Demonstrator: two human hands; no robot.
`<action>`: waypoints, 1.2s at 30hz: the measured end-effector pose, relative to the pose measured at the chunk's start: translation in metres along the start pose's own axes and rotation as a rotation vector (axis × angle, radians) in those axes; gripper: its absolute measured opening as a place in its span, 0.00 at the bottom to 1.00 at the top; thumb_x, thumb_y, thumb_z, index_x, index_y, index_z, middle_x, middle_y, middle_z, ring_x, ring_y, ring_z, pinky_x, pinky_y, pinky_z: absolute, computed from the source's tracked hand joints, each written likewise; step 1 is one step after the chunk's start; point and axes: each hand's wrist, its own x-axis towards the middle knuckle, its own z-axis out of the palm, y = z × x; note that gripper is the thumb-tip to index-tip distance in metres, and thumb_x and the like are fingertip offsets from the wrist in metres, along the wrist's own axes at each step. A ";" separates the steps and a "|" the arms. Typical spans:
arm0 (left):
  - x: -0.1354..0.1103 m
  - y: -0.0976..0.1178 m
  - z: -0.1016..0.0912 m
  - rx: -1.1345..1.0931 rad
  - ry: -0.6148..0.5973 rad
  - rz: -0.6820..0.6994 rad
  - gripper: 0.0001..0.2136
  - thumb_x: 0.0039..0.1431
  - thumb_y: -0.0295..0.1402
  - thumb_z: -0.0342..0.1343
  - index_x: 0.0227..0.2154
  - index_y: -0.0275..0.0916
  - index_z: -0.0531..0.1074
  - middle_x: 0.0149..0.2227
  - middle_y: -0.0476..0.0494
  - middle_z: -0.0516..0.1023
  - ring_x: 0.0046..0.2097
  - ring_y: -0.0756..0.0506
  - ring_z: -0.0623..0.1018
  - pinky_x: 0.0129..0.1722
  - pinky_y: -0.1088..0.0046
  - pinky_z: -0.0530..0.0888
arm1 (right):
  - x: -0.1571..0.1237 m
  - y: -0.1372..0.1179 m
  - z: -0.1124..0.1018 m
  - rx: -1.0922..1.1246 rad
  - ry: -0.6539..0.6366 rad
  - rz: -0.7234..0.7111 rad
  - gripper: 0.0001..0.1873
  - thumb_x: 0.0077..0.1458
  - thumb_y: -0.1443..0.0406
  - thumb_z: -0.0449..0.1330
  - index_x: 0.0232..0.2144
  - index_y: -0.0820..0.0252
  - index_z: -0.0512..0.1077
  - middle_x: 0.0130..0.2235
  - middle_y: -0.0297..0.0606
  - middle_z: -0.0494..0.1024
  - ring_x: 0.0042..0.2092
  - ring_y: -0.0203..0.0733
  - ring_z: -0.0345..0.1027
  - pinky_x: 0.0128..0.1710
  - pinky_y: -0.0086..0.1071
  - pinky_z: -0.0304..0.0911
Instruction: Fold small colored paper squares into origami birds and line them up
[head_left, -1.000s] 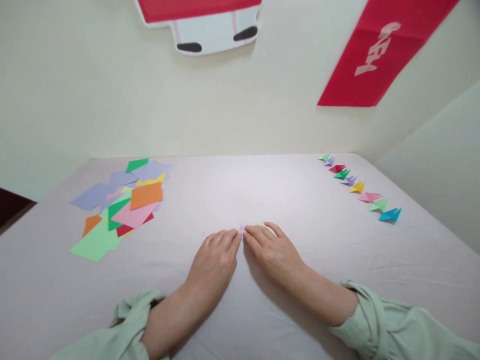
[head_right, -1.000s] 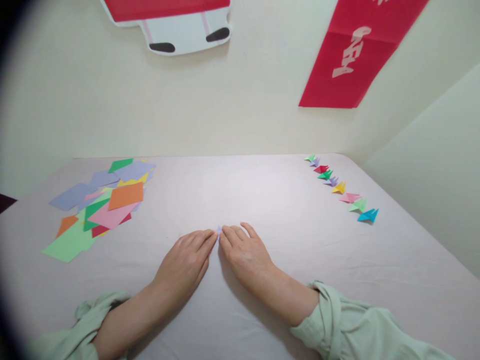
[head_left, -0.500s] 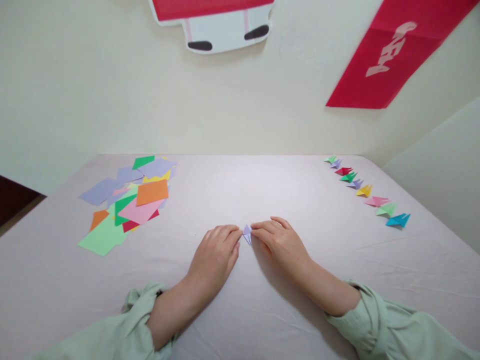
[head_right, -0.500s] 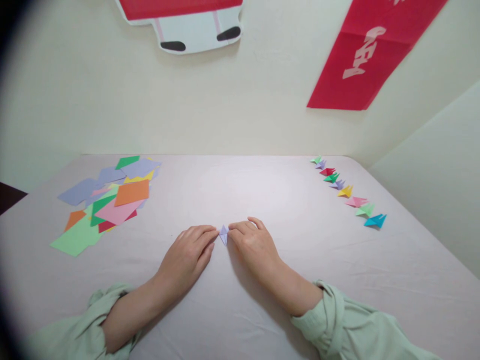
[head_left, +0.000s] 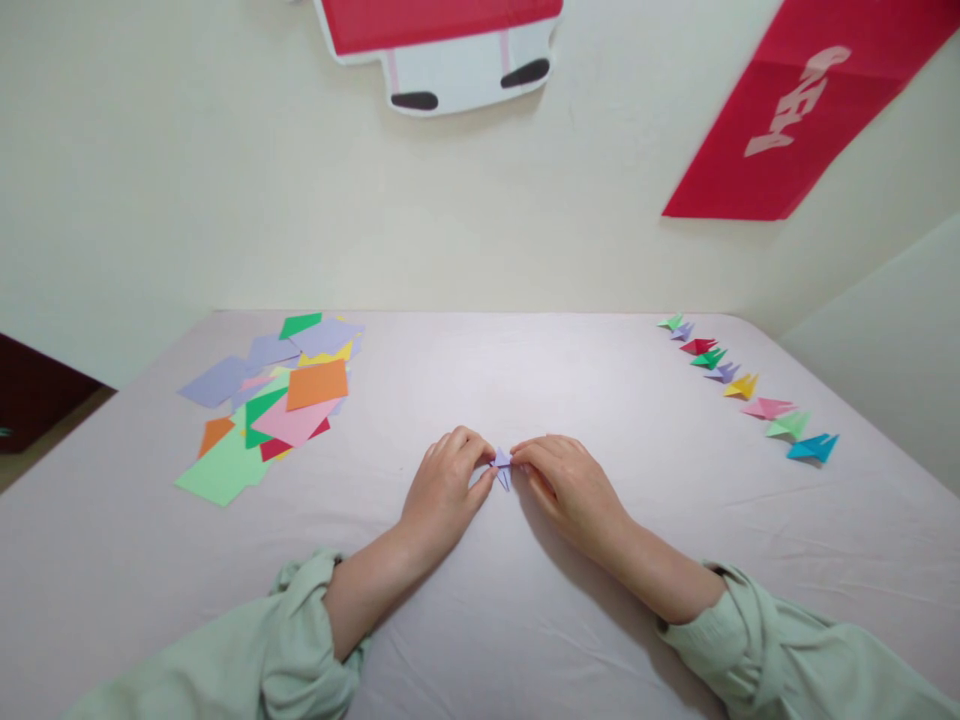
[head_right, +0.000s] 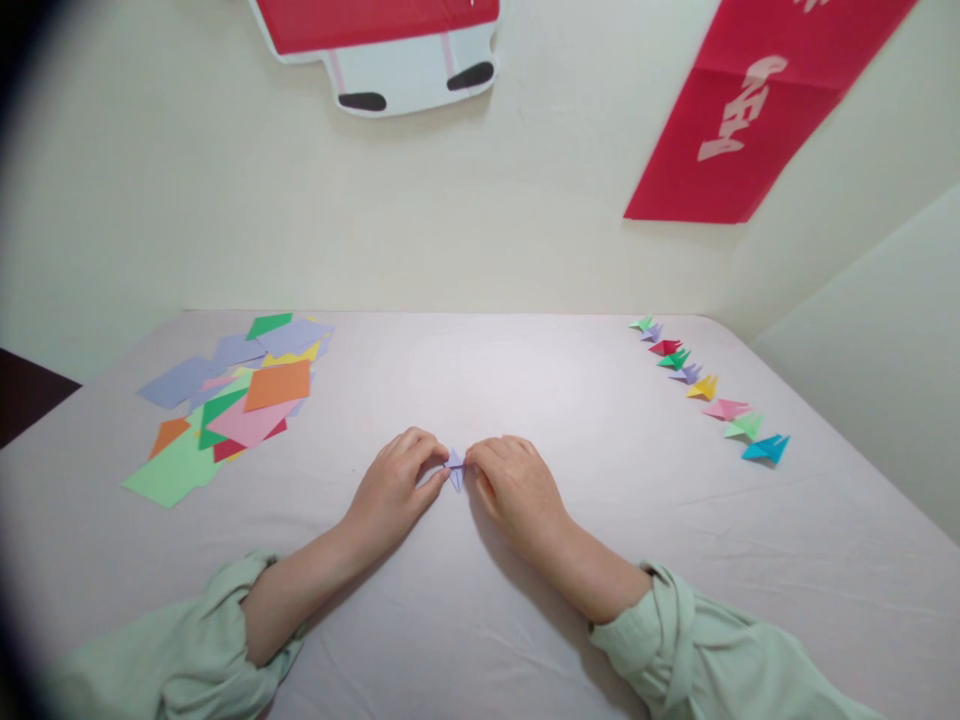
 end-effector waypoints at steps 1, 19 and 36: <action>0.000 0.000 0.000 -0.010 0.002 -0.002 0.03 0.58 0.27 0.56 0.35 0.40 0.70 0.39 0.46 0.72 0.43 0.43 0.72 0.43 0.66 0.67 | 0.000 0.000 0.000 0.007 0.004 0.011 0.11 0.57 0.76 0.54 0.38 0.58 0.71 0.39 0.39 0.78 0.43 0.45 0.69 0.46 0.39 0.59; 0.019 0.000 -0.014 -0.595 -0.054 -0.282 0.05 0.55 0.34 0.54 0.27 0.38 0.70 0.27 0.51 0.72 0.31 0.49 0.71 0.31 0.75 0.65 | 0.025 -0.006 -0.001 0.387 -0.007 0.169 0.07 0.57 0.70 0.56 0.37 0.58 0.71 0.35 0.34 0.76 0.36 0.39 0.68 0.38 0.32 0.60; 0.015 -0.005 -0.003 -0.582 0.061 -0.185 0.06 0.55 0.26 0.53 0.36 0.39 0.68 0.35 0.50 0.74 0.36 0.50 0.74 0.40 0.72 0.71 | 0.028 -0.005 0.006 0.580 0.045 0.252 0.12 0.60 0.64 0.52 0.29 0.60 0.73 0.27 0.33 0.73 0.30 0.37 0.64 0.30 0.28 0.58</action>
